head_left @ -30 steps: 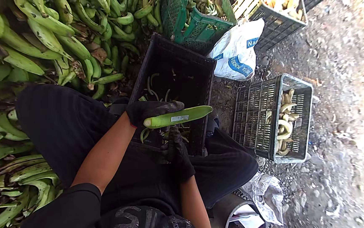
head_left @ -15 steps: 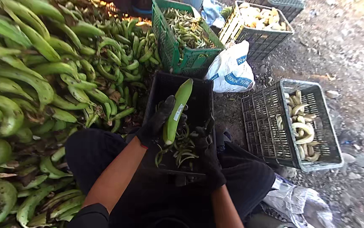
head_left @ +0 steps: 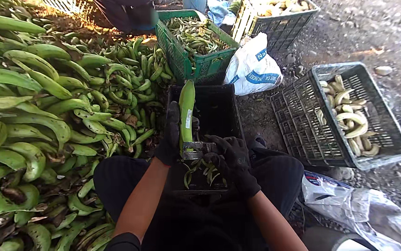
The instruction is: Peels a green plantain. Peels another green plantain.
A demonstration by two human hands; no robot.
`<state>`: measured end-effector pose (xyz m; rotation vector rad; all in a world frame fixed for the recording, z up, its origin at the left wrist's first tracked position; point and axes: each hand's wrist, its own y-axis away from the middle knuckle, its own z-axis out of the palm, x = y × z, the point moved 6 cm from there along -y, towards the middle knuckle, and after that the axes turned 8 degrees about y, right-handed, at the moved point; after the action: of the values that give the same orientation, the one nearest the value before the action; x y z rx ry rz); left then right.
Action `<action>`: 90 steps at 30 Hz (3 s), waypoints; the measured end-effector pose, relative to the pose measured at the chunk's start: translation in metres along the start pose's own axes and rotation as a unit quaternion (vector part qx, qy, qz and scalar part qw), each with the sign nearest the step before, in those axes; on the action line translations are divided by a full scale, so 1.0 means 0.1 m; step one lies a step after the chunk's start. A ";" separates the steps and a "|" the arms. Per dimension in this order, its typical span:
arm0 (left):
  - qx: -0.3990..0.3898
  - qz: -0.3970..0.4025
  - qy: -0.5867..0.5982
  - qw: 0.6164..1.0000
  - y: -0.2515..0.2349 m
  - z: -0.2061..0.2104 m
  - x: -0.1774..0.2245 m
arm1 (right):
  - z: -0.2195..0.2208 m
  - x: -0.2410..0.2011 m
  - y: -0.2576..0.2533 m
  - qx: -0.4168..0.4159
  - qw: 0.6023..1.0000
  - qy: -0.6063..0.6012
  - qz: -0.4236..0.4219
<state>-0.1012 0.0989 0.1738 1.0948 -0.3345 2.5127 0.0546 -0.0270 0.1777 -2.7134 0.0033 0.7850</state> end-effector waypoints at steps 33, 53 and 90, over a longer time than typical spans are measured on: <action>0.287 0.191 -0.146 0.927 0.05 -0.30 0.10 | 0.47 0.33 -0.49 -0.140 0.987 -0.017 0.083; 0.173 0.089 -0.103 0.976 0.09 -0.37 -0.32 | 0.46 0.52 -0.56 -0.127 0.981 -0.029 0.141; 0.432 0.087 -0.115 0.890 0.23 -0.48 -0.17 | 0.50 0.31 -0.46 -0.025 0.999 0.031 0.037</action>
<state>-0.1317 0.0913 0.1271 1.7377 0.7498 2.7332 0.0590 0.0343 0.1359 -2.7988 0.0999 0.7315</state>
